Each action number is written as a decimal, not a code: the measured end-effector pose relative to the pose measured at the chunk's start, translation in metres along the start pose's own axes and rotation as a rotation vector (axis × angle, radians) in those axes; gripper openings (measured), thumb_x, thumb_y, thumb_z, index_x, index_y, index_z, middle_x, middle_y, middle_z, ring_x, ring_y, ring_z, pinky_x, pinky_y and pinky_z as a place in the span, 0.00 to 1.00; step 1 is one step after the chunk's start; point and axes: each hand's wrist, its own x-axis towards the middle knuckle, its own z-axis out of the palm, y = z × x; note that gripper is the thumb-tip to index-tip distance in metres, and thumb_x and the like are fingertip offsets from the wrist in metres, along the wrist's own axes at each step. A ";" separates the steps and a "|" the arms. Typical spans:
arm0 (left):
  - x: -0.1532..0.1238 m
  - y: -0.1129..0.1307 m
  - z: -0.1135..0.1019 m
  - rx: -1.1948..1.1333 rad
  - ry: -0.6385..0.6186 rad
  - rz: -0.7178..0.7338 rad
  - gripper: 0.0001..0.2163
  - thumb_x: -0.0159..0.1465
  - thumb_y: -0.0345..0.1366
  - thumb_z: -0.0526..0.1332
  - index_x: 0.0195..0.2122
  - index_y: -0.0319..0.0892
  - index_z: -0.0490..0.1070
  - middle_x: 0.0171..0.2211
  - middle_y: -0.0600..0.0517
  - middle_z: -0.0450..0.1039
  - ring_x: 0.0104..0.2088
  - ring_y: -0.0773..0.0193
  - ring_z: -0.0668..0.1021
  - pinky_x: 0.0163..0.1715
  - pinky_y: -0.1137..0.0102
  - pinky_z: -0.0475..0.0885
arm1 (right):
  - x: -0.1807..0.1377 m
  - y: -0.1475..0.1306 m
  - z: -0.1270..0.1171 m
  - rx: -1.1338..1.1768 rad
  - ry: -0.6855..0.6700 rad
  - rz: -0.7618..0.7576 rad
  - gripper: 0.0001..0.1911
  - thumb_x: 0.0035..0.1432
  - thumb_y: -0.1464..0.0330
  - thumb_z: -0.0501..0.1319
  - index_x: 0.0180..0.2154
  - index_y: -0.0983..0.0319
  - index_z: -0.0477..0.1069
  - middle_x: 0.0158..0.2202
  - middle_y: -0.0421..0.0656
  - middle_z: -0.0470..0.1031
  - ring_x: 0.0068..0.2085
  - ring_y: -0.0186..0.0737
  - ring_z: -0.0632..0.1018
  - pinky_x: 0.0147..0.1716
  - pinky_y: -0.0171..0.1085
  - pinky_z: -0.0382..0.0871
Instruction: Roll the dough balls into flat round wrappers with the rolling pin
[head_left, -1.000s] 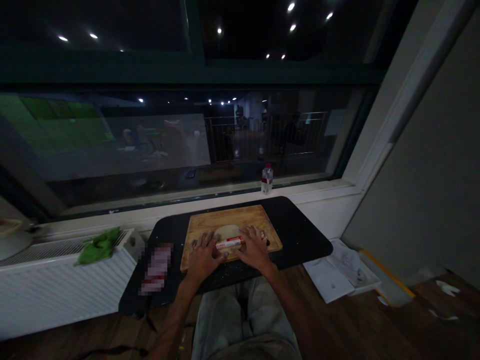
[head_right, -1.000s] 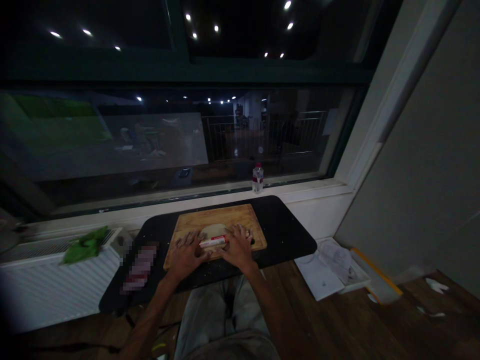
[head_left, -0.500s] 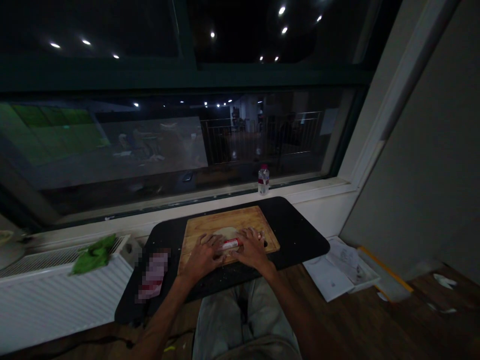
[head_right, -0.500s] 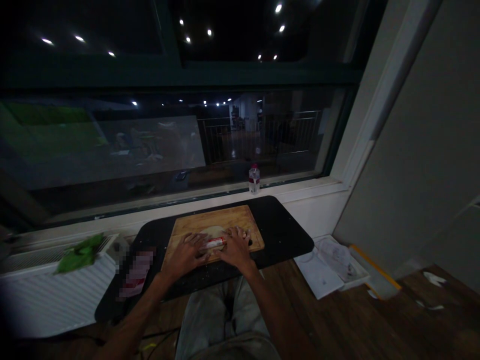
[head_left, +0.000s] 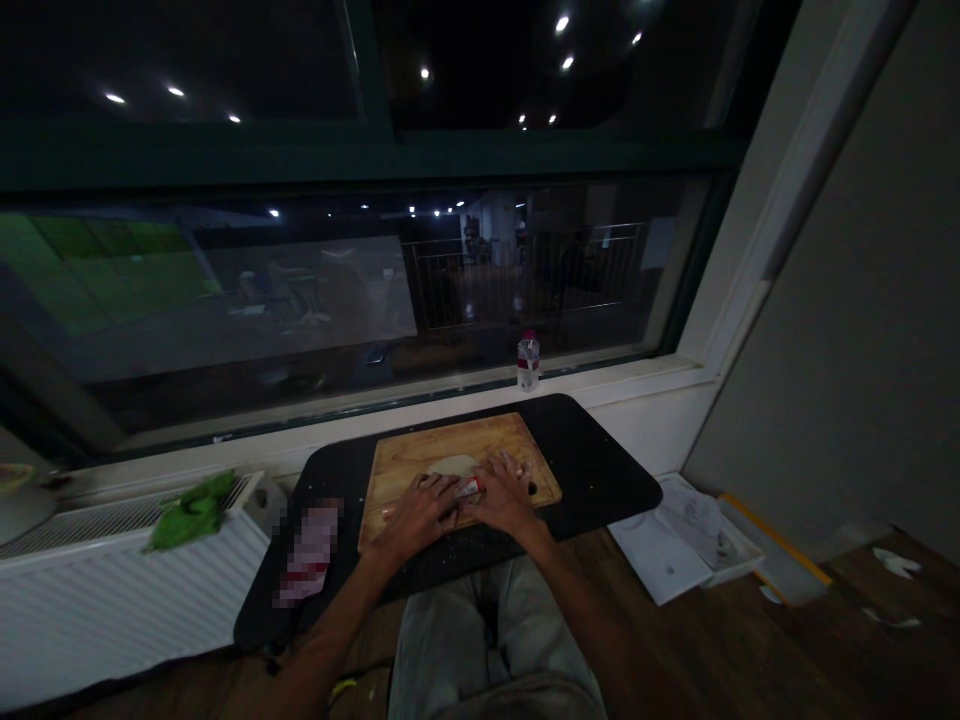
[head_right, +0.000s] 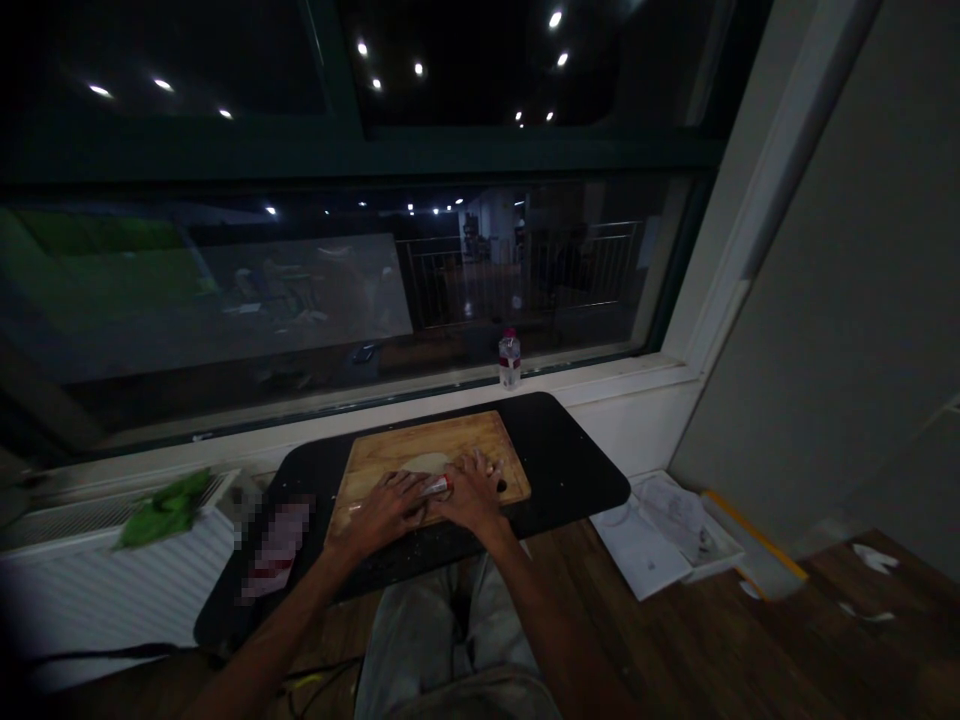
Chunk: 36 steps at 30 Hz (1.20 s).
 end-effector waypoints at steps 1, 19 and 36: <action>-0.001 0.000 0.001 0.001 0.006 -0.031 0.22 0.74 0.36 0.62 0.69 0.51 0.72 0.65 0.46 0.79 0.64 0.52 0.78 0.69 0.54 0.66 | 0.000 0.000 0.000 -0.003 0.012 -0.004 0.37 0.59 0.44 0.75 0.64 0.50 0.76 0.74 0.53 0.68 0.76 0.70 0.58 0.71 0.78 0.41; -0.012 -0.016 -0.012 0.025 -0.039 -0.370 0.29 0.72 0.58 0.61 0.68 0.50 0.74 0.69 0.40 0.74 0.67 0.39 0.75 0.65 0.44 0.67 | -0.005 -0.006 -0.004 -0.023 0.042 -0.001 0.35 0.60 0.42 0.74 0.62 0.51 0.78 0.73 0.54 0.68 0.74 0.70 0.62 0.71 0.80 0.39; 0.009 -0.004 -0.041 -0.060 -0.298 -0.500 0.35 0.69 0.63 0.60 0.72 0.50 0.67 0.73 0.38 0.67 0.73 0.37 0.67 0.68 0.41 0.65 | -0.009 -0.015 -0.011 -0.043 0.010 0.036 0.37 0.58 0.39 0.74 0.62 0.52 0.77 0.68 0.52 0.72 0.70 0.67 0.64 0.70 0.76 0.48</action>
